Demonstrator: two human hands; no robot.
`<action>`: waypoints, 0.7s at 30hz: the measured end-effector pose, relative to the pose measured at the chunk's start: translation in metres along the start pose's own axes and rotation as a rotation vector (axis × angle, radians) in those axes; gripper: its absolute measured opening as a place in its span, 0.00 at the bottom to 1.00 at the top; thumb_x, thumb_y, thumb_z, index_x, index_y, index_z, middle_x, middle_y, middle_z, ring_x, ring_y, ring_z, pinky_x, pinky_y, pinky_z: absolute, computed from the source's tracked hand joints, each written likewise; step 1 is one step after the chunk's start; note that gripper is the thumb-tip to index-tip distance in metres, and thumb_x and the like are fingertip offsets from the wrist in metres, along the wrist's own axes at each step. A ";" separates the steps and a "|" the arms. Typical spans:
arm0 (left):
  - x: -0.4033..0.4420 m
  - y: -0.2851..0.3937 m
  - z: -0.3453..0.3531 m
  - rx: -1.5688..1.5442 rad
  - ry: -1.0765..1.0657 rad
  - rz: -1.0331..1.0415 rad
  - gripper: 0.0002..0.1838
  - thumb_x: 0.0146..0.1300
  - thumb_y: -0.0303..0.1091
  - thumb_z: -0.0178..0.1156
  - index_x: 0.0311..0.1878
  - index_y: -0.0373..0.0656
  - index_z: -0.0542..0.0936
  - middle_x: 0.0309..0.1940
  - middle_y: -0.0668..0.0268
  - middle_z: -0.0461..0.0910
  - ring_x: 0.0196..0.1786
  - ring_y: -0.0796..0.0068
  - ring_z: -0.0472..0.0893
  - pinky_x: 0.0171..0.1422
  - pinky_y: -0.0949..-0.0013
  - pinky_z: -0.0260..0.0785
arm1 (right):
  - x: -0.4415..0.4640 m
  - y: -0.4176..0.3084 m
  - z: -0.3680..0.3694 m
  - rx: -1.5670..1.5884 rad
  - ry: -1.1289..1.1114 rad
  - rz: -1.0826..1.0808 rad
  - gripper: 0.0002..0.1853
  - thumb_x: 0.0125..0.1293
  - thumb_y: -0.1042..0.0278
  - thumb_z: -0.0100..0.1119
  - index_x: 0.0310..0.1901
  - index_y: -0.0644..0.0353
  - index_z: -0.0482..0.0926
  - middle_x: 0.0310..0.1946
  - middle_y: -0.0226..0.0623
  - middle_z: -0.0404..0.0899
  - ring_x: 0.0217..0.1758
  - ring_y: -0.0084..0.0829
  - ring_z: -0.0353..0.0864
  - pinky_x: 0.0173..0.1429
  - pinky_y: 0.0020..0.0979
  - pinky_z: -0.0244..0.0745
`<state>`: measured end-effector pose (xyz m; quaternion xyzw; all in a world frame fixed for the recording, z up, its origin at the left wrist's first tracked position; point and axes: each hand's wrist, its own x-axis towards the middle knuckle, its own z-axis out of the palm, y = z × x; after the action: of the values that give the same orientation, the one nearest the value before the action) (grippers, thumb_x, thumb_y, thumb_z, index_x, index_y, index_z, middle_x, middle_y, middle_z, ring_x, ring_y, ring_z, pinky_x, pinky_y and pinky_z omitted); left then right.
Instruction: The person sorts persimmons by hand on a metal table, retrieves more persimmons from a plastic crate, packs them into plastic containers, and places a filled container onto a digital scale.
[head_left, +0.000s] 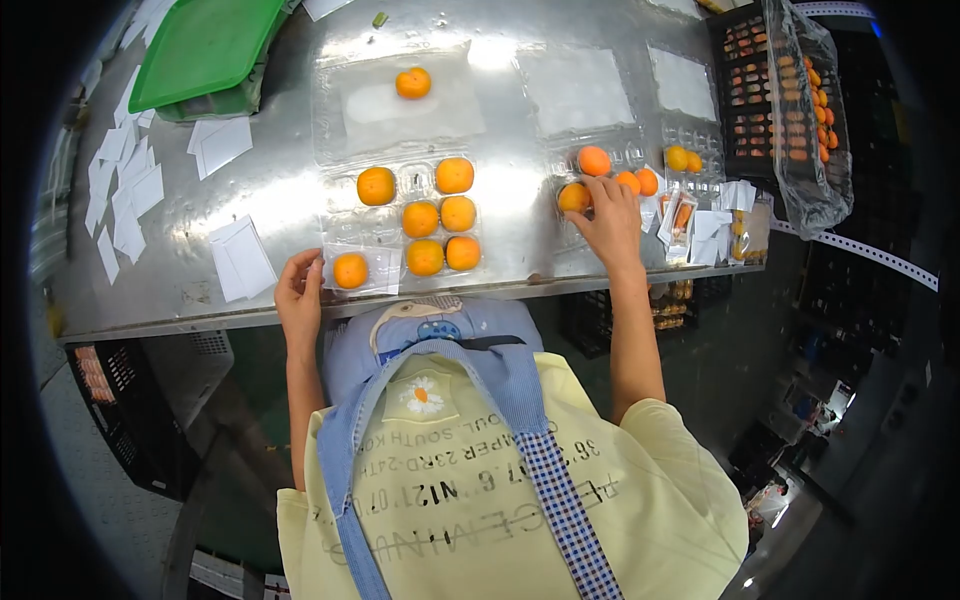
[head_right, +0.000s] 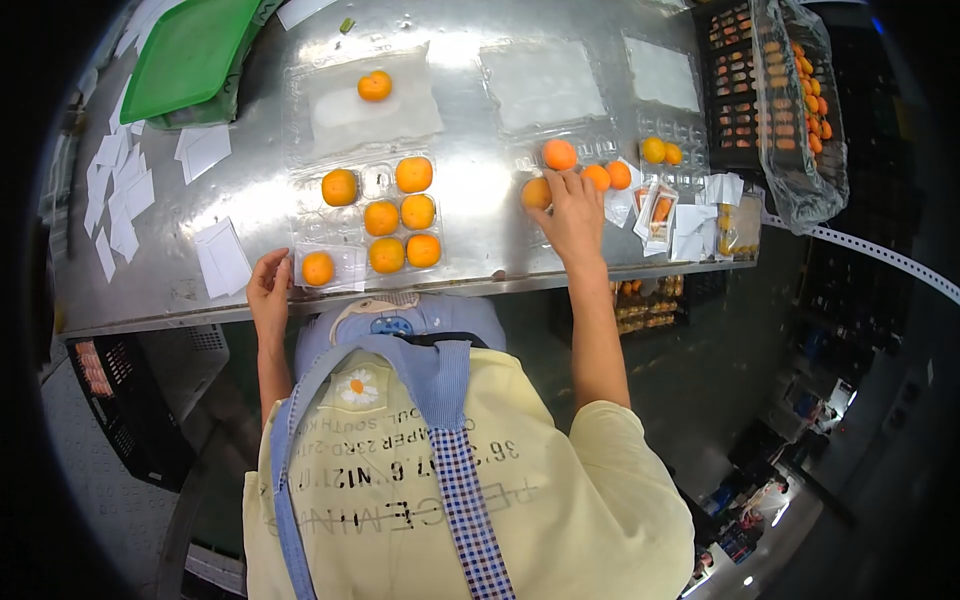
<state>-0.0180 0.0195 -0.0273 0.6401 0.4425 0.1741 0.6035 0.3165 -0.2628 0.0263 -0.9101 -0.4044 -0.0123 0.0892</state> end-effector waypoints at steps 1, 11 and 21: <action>0.002 0.003 0.002 0.007 -0.001 0.007 0.10 0.65 0.30 0.57 0.47 0.39 0.79 0.34 0.71 0.79 0.32 0.86 0.72 0.36 0.81 0.66 | 0.001 -0.001 0.001 -0.008 0.013 -0.006 0.26 0.42 0.61 0.72 0.46 0.57 0.78 0.43 0.35 0.76 0.48 0.40 0.71 0.55 0.39 0.63; 0.009 0.012 0.008 0.025 -0.037 0.009 0.10 0.65 0.30 0.57 0.47 0.40 0.79 0.36 0.70 0.79 0.35 0.84 0.74 0.40 0.79 0.67 | -0.006 0.007 0.018 0.049 0.015 0.095 0.25 0.41 0.62 0.73 0.44 0.59 0.78 0.45 0.39 0.74 0.48 0.42 0.71 0.52 0.40 0.67; 0.003 0.016 0.011 -0.001 -0.018 -0.016 0.10 0.65 0.28 0.56 0.47 0.39 0.79 0.37 0.69 0.79 0.37 0.83 0.75 0.43 0.78 0.68 | -0.012 -0.020 0.015 1.110 0.012 0.373 0.27 0.52 0.73 0.67 0.54 0.63 0.67 0.49 0.39 0.74 0.51 0.26 0.76 0.54 0.28 0.73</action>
<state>-0.0022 0.0170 -0.0158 0.6377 0.4421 0.1639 0.6092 0.2936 -0.2559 0.0139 -0.7829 -0.1830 0.2119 0.5556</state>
